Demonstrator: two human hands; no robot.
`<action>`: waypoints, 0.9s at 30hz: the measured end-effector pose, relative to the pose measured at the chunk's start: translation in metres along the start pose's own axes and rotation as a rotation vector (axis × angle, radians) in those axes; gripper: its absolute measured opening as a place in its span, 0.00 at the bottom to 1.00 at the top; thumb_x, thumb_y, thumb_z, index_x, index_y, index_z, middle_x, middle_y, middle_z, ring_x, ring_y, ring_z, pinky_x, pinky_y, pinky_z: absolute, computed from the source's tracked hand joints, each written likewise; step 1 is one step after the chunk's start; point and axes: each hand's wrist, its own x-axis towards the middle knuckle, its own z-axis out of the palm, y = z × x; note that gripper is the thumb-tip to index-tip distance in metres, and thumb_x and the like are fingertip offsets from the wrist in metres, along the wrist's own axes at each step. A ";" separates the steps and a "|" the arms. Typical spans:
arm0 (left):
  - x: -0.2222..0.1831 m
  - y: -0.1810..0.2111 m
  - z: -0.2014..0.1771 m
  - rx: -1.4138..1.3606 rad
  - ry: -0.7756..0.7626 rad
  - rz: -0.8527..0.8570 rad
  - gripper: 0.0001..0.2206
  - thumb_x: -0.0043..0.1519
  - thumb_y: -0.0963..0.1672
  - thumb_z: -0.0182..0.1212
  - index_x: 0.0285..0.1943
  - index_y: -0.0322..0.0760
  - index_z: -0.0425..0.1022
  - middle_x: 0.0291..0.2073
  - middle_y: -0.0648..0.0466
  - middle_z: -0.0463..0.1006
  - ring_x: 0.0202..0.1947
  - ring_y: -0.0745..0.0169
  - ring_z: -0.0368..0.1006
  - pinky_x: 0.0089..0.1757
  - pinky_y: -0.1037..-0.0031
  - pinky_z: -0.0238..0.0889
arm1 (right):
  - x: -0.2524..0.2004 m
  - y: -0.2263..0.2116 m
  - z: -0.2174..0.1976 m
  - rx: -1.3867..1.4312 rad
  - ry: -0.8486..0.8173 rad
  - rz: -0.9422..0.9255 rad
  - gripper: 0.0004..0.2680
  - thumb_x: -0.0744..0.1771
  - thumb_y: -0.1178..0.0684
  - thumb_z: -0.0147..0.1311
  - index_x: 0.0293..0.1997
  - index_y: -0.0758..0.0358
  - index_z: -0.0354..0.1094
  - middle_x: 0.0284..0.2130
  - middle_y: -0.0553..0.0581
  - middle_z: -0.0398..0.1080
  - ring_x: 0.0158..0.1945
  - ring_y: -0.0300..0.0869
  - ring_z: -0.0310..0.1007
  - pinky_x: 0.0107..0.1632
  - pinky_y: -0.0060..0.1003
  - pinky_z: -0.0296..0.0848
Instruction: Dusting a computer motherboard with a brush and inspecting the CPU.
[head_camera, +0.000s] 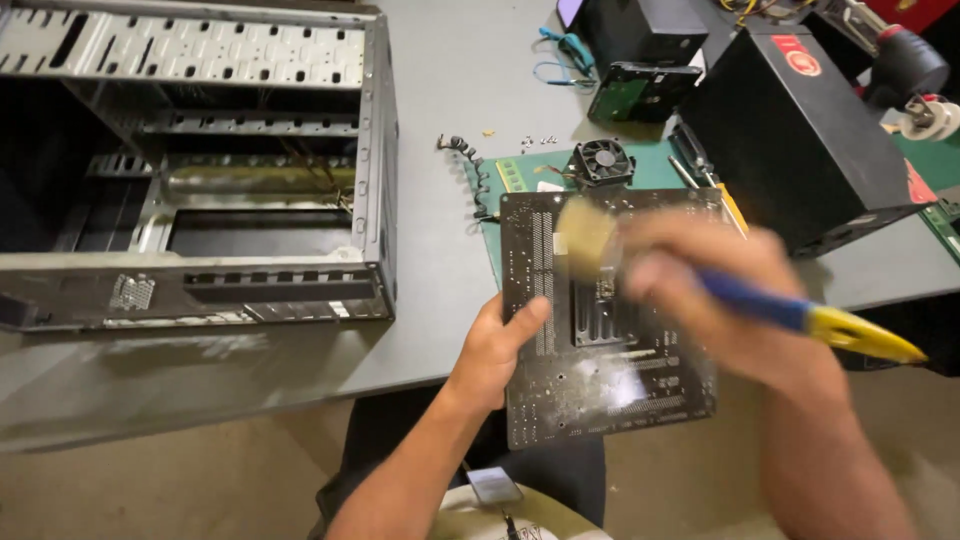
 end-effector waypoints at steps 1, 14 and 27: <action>0.002 -0.007 -0.004 -0.032 -0.042 0.019 0.29 0.62 0.53 0.65 0.67 0.33 0.74 0.54 0.49 0.82 0.52 0.54 0.79 0.53 0.62 0.74 | 0.003 -0.003 -0.002 -0.022 -0.401 -0.011 0.12 0.71 0.48 0.57 0.56 0.63 0.79 0.40 0.52 0.81 0.35 0.36 0.80 0.36 0.31 0.77; -0.023 0.026 0.008 0.031 0.025 -0.304 0.50 0.56 0.67 0.27 0.84 0.43 0.60 0.77 0.45 0.72 0.76 0.46 0.69 0.67 0.57 0.69 | 0.014 -0.013 0.012 0.018 -0.473 -0.181 0.04 0.70 0.62 0.56 0.38 0.62 0.75 0.33 0.54 0.81 0.30 0.33 0.80 0.30 0.23 0.82; -0.016 0.014 0.006 -0.046 0.098 -0.286 0.48 0.57 0.66 0.32 0.83 0.43 0.64 0.70 0.44 0.78 0.69 0.46 0.76 0.61 0.59 0.75 | 0.008 -0.014 0.035 -0.094 -0.705 -0.192 0.05 0.69 0.56 0.54 0.38 0.52 0.77 0.31 0.46 0.81 0.31 0.36 0.83 0.37 0.34 0.80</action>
